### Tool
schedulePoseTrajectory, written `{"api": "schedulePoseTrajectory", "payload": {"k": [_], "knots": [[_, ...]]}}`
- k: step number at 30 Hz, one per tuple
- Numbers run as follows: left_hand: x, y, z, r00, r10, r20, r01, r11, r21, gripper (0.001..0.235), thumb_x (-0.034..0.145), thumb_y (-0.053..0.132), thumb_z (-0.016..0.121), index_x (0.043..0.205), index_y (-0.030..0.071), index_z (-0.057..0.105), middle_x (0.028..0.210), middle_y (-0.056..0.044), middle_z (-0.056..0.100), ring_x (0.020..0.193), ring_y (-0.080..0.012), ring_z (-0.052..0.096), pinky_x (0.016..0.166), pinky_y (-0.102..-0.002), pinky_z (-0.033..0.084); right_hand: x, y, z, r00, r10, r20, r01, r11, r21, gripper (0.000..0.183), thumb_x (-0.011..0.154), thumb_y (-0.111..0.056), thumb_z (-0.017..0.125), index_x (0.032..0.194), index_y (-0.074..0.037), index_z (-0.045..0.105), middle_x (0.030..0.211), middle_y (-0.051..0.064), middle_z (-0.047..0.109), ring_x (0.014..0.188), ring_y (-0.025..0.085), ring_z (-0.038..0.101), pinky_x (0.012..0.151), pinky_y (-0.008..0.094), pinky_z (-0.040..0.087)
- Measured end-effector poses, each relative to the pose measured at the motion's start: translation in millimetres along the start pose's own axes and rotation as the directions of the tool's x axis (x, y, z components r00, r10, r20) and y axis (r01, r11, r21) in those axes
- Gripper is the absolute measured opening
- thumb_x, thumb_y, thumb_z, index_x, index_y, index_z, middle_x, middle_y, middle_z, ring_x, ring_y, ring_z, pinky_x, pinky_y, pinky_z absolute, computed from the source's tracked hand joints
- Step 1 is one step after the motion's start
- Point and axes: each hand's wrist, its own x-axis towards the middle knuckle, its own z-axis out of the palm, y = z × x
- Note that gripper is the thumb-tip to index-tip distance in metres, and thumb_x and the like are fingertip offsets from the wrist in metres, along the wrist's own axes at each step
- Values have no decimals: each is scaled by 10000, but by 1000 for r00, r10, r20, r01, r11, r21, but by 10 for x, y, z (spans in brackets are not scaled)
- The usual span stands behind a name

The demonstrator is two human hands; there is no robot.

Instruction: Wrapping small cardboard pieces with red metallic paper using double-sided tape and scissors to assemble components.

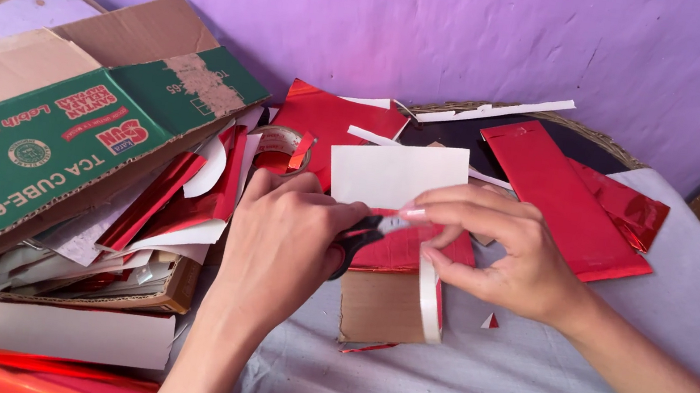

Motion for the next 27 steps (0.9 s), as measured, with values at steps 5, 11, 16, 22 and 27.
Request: {"api": "schedulePoseTrajectory", "payload": {"k": [5,11,16,22,27], "knots": [[-19,-53,33,997,-68,45,68,998,5,531,762,143,816,1283,240,780,963,13,832,1128,-202,668,1011,-428,425,-23,34,-23,997,79,18,-81,988,130,507,771,40,859,1263,-52,775,1285,138,799,803,283,889,981,446,590],[-53,-119,22,977,-104,184,89,992,89,756,741,138,836,1476,183,668,1202,-4,813,1346,-230,582,1121,-525,389,-44,83,-21,977,212,24,-212,946,247,570,785,22,877,1337,-26,743,1346,152,757,754,227,890,960,418,574],[-46,-6,-27,940,-60,336,68,998,-12,753,753,92,845,1481,160,668,1279,-42,812,1378,-265,584,1167,-578,382,-33,73,-20,969,247,14,-242,936,255,514,825,40,851,1326,4,743,1311,173,759,723,228,887,958,424,585],[-77,22,160,996,7,86,-7,1000,2,775,586,171,918,1347,177,774,1270,11,813,1149,-259,630,938,-521,448,47,-261,-63,994,107,-27,-108,992,-60,564,786,52,893,1317,-9,710,1377,140,722,825,100,821,742,230,622],[-64,46,223,999,26,26,-27,998,51,820,602,207,902,1402,157,731,1200,-30,820,1126,-280,632,975,-564,436,65,-294,-79,986,-158,-50,134,941,-312,420,833,55,909,1228,38,768,1317,141,736,921,157,777,862,280,688]]}}
